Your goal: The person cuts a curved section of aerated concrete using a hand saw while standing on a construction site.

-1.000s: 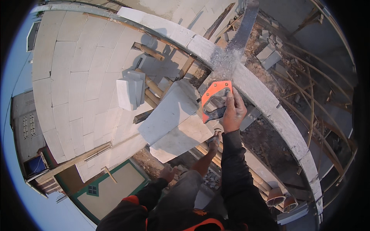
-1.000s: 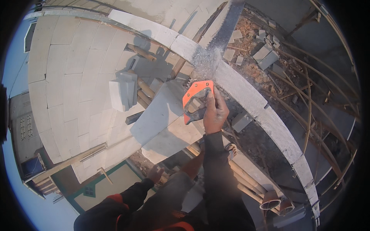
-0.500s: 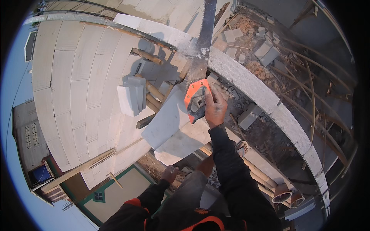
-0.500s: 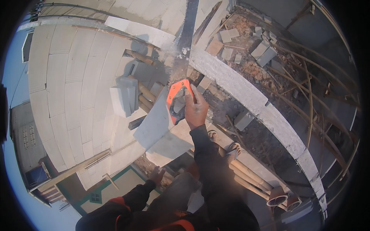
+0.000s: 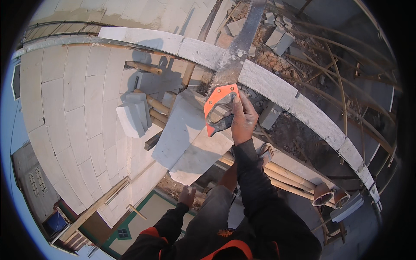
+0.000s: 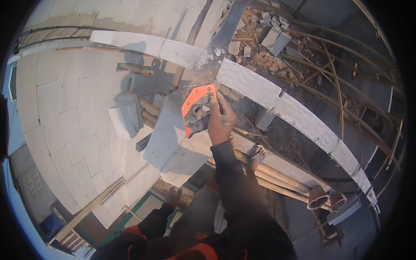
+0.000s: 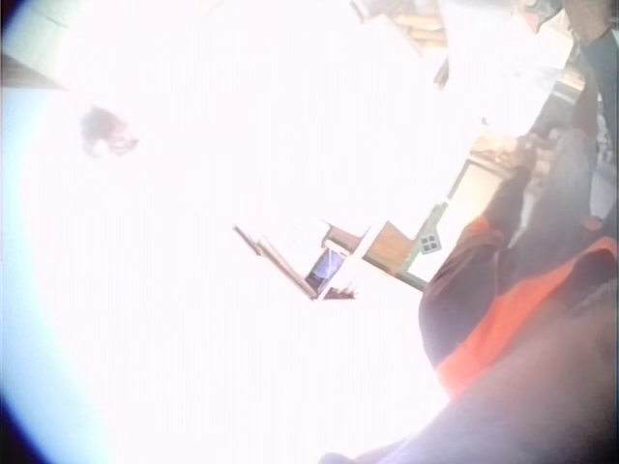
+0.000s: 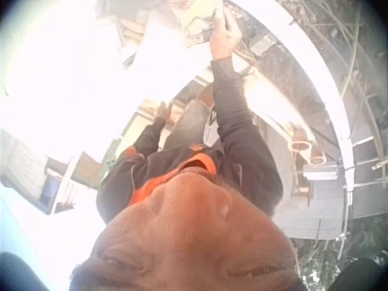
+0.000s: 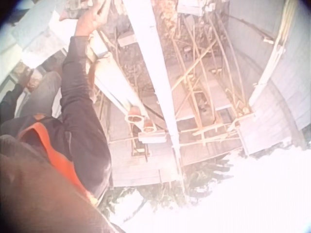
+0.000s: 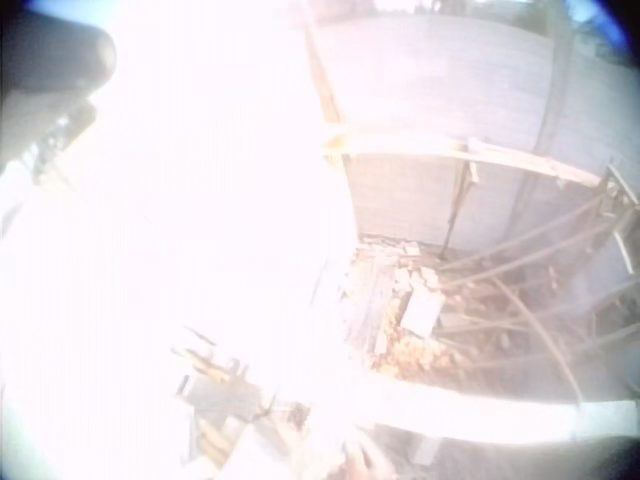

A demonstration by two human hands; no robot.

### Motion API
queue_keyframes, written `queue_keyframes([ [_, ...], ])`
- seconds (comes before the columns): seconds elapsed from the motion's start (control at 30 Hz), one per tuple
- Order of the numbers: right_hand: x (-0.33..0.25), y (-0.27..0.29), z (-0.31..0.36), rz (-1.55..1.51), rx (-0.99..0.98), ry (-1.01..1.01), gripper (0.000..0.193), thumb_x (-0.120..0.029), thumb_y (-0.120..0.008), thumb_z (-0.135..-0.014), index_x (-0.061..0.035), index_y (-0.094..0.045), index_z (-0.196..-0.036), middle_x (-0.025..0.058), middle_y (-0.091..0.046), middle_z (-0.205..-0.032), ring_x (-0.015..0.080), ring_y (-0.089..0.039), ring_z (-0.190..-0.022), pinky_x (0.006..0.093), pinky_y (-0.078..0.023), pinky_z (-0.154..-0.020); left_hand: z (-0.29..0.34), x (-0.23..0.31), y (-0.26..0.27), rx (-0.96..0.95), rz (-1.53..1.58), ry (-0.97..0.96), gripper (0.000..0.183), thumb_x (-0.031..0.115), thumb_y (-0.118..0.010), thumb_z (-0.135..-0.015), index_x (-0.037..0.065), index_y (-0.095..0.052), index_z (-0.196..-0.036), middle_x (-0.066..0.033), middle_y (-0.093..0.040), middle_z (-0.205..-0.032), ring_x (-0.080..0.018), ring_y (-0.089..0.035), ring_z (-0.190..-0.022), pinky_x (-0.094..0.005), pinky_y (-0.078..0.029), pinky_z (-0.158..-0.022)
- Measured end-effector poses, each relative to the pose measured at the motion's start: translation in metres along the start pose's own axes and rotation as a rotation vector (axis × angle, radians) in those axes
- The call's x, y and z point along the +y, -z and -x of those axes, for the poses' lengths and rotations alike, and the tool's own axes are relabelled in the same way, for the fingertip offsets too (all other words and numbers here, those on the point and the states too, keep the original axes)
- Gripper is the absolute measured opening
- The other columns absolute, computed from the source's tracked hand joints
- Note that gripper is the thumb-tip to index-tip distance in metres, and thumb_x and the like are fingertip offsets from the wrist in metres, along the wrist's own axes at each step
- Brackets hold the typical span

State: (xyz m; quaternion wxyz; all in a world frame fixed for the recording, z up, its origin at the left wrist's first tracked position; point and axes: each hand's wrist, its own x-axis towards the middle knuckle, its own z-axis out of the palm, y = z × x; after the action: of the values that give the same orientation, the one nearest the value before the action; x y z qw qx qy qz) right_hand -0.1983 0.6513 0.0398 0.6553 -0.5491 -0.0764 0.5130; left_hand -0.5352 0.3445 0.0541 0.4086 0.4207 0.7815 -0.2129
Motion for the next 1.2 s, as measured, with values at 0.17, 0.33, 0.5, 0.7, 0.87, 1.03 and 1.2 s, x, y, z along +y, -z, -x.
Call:
queue_keyframes([
  [0.17, 0.009, 0.008, 0.011, 0.09, 0.102, 0.114, 0.037, -0.013, -0.059, -0.101, 0.0048, -0.059, -0.133, 0.0056, -0.067, -0.1, 0.0061, -0.062, -0.076, 0.0214, -0.049, -0.06, -0.02, -0.04, -0.013, -0.017, -0.082, -0.112, 0.074, 0.054, -0.058, -0.094, -0.006, -0.047, -0.136, -0.0313, -0.062, -0.124, -0.043, -0.06, -0.117, -0.0479, -0.047, -0.099],
  [0.33, 0.027, -0.031, -0.034, 0.219, -0.096, 0.127, 0.034, -0.015, -0.061, -0.1, 0.004, -0.062, -0.129, 0.0049, -0.068, -0.093, 0.0055, -0.059, -0.07, 0.0239, -0.05, -0.059, -0.017, -0.006, -0.001, -0.049, 0.037, 0.035, 0.074, 0.053, -0.059, -0.093, -0.006, -0.047, -0.136, -0.0309, -0.062, -0.123, -0.0425, -0.061, -0.115, -0.0476, -0.048, -0.098],
  [0.5, 0.017, 0.003, -0.03, 0.368, 0.006, 0.208, 0.035, -0.019, -0.063, -0.099, 0.0041, -0.064, -0.126, 0.005, -0.068, -0.091, 0.0064, -0.059, -0.068, 0.0235, -0.049, -0.058, -0.007, 0.035, 0.016, 0.028, 0.003, -0.055, 0.07, 0.05, -0.06, -0.094, -0.007, -0.048, -0.134, -0.0294, -0.065, -0.115, -0.0413, -0.063, -0.11, -0.0467, -0.048, -0.094],
  [0.7, -0.065, 0.155, 0.057, 0.214, 0.375, 0.048, 0.04, -0.018, -0.062, -0.1, 0.006, -0.06, -0.132, 0.0049, -0.068, -0.093, 0.0061, -0.058, -0.068, 0.0222, -0.049, -0.061, -0.013, 0.052, 0.028, -0.056, -0.038, -0.077, 0.069, 0.05, -0.06, -0.094, -0.005, -0.051, -0.133, -0.0301, -0.066, -0.114, -0.0417, -0.063, -0.11, -0.0468, -0.049, -0.092],
  [0.87, -0.097, 0.24, 0.089, 0.136, 0.648, 0.206, 0.036, -0.017, -0.057, -0.103, 0.0035, -0.059, -0.133, 0.0016, -0.064, -0.085, 0.005, -0.057, -0.068, 0.0218, -0.049, -0.061, -0.028, 0.076, 0.036, -0.028, -0.139, -0.176, 0.069, 0.051, -0.061, -0.093, -0.003, -0.051, -0.135, -0.0295, -0.065, -0.116, -0.0426, -0.063, -0.111, -0.0472, -0.049, -0.095],
  [1.03, -0.078, 0.221, 0.079, 0.059, 0.548, 0.114, 0.033, -0.014, -0.062, -0.1, 0.0021, -0.062, -0.13, 0.0025, -0.066, -0.088, 0.0051, -0.058, -0.065, 0.0215, -0.049, -0.059, -0.04, 0.101, 0.043, -0.051, -0.2, -0.219, 0.07, 0.052, -0.061, -0.093, -0.003, -0.05, -0.136, -0.0302, -0.065, -0.117, -0.0418, -0.063, -0.111, -0.046, -0.049, -0.095],
  [1.2, -0.089, 0.234, 0.073, -0.024, 0.401, -0.008, 0.035, -0.012, -0.066, -0.097, 0.0045, -0.063, -0.128, 0.0015, -0.067, -0.092, 0.0048, -0.057, -0.068, 0.0216, -0.049, -0.06, -0.045, 0.134, 0.049, -0.06, -0.391, -0.408, 0.072, 0.051, -0.06, -0.095, -0.01, -0.05, -0.133, -0.0303, -0.065, -0.116, -0.0406, -0.063, -0.11, -0.0448, -0.049, -0.094],
])
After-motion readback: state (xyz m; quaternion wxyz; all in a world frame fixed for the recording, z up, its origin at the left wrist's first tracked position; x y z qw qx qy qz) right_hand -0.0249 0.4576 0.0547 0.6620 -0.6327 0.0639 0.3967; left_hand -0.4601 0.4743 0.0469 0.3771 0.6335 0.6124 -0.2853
